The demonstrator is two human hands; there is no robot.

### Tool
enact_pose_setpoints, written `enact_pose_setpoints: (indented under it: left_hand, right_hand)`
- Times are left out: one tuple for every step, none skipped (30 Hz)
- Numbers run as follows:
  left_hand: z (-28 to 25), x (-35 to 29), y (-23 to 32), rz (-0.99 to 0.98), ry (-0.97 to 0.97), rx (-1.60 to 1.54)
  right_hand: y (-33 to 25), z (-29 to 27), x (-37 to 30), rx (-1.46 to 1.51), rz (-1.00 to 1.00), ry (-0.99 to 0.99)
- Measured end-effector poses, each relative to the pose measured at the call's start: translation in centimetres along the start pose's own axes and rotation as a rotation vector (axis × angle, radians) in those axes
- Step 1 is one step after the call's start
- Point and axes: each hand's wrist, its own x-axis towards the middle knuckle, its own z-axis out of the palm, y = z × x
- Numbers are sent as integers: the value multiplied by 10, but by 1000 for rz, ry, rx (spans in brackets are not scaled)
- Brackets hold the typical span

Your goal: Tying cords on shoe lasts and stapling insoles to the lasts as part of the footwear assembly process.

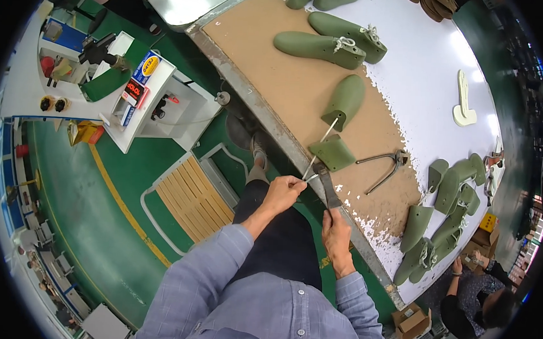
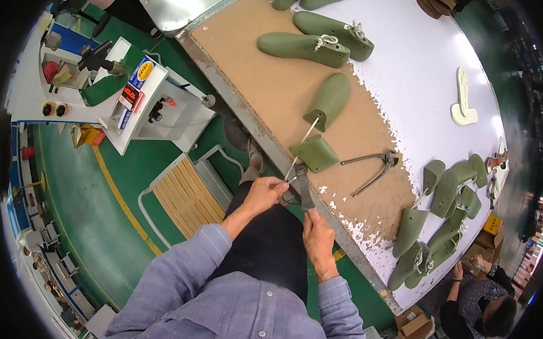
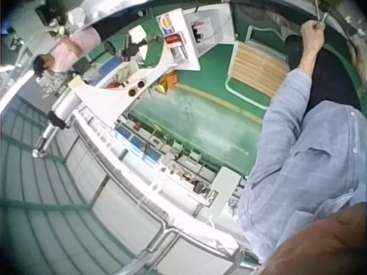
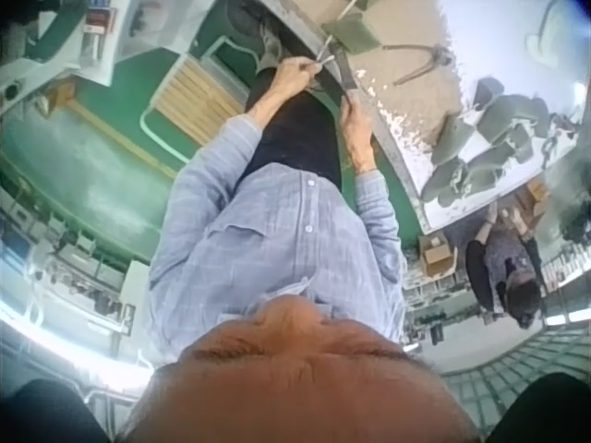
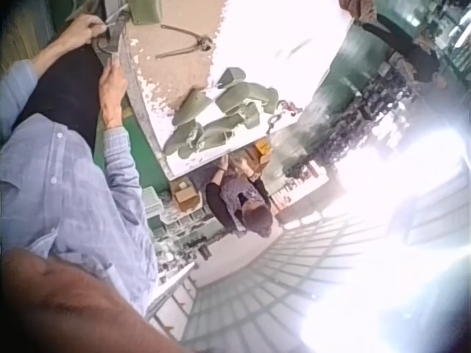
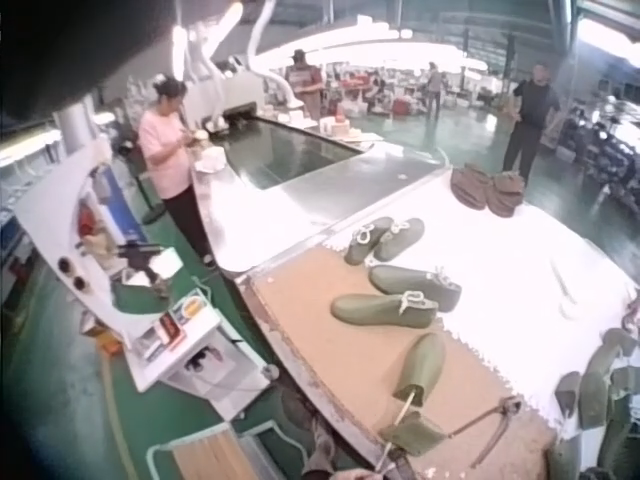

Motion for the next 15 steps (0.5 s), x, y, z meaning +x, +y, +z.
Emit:
enact_pose_setpoints:
  left_hand:
    - [2, -5, -5, -4, -2, -1]
    - [5, -8, -7, 64, 51, -22]
    - [7, -11, -9, 131, 103, -43]
    - [12, -14, -11, 166, 136, -54]
    - [15, -13, -13, 164, 134, -55]
    - [17, -12, -15, 92, 103, -161]
    - [20, -11, -17, 20, 72, -268]
    - [20, -10, -18, 18, 69, -270]
    - [21, -8, -18, -21, 71, -275]
    - [21, -6, -18, -60, 72, -279]
    - [20, -5, -18, -63, 75, -282]
    - [19, -4, -18, -86, 72, -276]
    - [18, -5, -18, -108, 70, -268]
    - [19, -4, -18, -106, 64, -268]
    - [20, -4, -17, -128, 58, -277]
  right_hand:
    - [2, 2, -3, -1, 3, -3]
    - [3, 4, -6, 1, -7, 17]
    - [5, 5, -8, 2, -17, 37]
    - [6, 6, -9, 1, -13, 37]
    - [7, 7, -8, 9, -43, 54]
    - [8, 6, -6, 18, -74, 72]
    - [7, 6, -5, 15, -71, 71]
    - [4, 6, -2, 108, -56, 131]
    - [-1, 5, -1, 200, -41, 191]
    - [-6, 0, -4, 198, -40, 190]
    - [-14, -7, -9, 224, -69, 214]
    - [-17, -11, -15, 252, -99, 237]
    - [-13, -10, -24, 253, -100, 232]
    - [-7, -10, -34, 197, -95, 200]
    - [-2, -9, -38, 143, -89, 168]
